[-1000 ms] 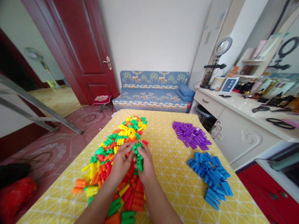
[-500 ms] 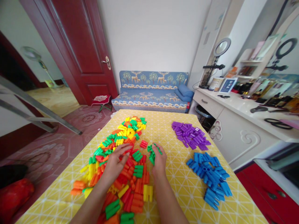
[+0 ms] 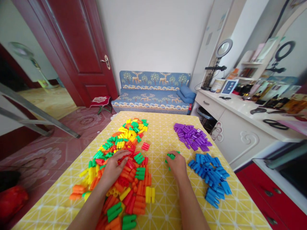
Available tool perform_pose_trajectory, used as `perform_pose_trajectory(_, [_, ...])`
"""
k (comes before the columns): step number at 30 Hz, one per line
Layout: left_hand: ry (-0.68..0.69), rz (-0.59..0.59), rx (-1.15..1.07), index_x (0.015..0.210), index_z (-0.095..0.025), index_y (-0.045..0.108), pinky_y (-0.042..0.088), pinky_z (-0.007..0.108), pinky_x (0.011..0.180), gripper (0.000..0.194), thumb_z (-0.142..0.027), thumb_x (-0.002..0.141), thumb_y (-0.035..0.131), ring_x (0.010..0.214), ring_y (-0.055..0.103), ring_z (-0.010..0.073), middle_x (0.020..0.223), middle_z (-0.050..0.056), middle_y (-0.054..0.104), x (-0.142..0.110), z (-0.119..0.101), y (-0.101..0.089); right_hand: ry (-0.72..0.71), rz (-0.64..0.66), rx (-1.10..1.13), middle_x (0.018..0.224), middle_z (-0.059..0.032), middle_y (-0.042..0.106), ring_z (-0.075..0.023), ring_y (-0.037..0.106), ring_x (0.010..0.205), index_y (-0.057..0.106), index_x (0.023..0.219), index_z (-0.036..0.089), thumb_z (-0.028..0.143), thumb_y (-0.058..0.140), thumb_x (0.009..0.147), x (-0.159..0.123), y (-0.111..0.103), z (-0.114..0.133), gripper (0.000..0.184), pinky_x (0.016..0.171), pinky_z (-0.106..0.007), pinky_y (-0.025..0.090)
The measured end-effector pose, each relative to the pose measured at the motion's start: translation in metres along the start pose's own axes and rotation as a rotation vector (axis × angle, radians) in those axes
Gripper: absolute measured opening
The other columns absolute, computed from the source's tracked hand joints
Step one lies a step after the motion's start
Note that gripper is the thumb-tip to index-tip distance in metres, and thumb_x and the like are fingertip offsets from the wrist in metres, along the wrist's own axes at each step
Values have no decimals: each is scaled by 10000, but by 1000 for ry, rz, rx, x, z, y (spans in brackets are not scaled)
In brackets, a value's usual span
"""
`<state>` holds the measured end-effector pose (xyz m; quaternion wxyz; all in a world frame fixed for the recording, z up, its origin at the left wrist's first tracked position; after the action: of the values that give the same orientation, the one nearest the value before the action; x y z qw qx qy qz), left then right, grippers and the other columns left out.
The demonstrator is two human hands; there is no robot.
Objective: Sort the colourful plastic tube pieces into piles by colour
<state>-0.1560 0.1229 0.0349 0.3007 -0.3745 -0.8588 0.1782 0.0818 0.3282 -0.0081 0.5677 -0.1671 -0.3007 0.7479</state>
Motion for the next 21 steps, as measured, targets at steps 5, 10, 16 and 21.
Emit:
perform_pose_trajectory(5, [-8,6,3,990,-184,729,479,427,979,283,-259,832,507,1032,635,224,1086,90,688,1,5,3,-89,-41,-352,753,-53,715,-181,654,657,719,928,205,286,550,767,30,-14,10,247,603,-264,457])
perform_pose_trajectory(10, [-8,-17,5,967,-199,734,495,420,959,276,-270,816,515,1015,646,226,1064,81,694,2,8,2,-103,-50,-498,865,-115,705,-249,652,810,746,889,218,241,574,736,53,-4,24,232,656,-318,450])
perform_pose_trajectory(16, [-25,-4,3,984,-200,734,491,425,965,292,-280,819,507,1028,644,230,1070,85,692,3,9,2,-202,-115,-562,1176,-142,618,-317,556,1080,704,1081,238,359,563,796,47,8,26,340,772,-377,462])
perform_pose_trajectory(21, [-30,-11,-2,977,-210,738,497,422,956,283,-282,817,517,1019,648,230,1068,80,697,2,11,2,-308,-275,-465,1411,-140,453,-305,498,1202,539,1321,220,415,619,786,43,-2,15,575,910,-398,441])
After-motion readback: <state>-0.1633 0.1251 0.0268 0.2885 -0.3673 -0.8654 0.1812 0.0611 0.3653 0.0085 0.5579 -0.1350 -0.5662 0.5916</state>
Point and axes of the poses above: each hand's wrist, its own x-axis towards the middle knuckle, its own y-axis out of the palm, z = x × y, the point moved 6 cm from there along x, towards the middle knuckle
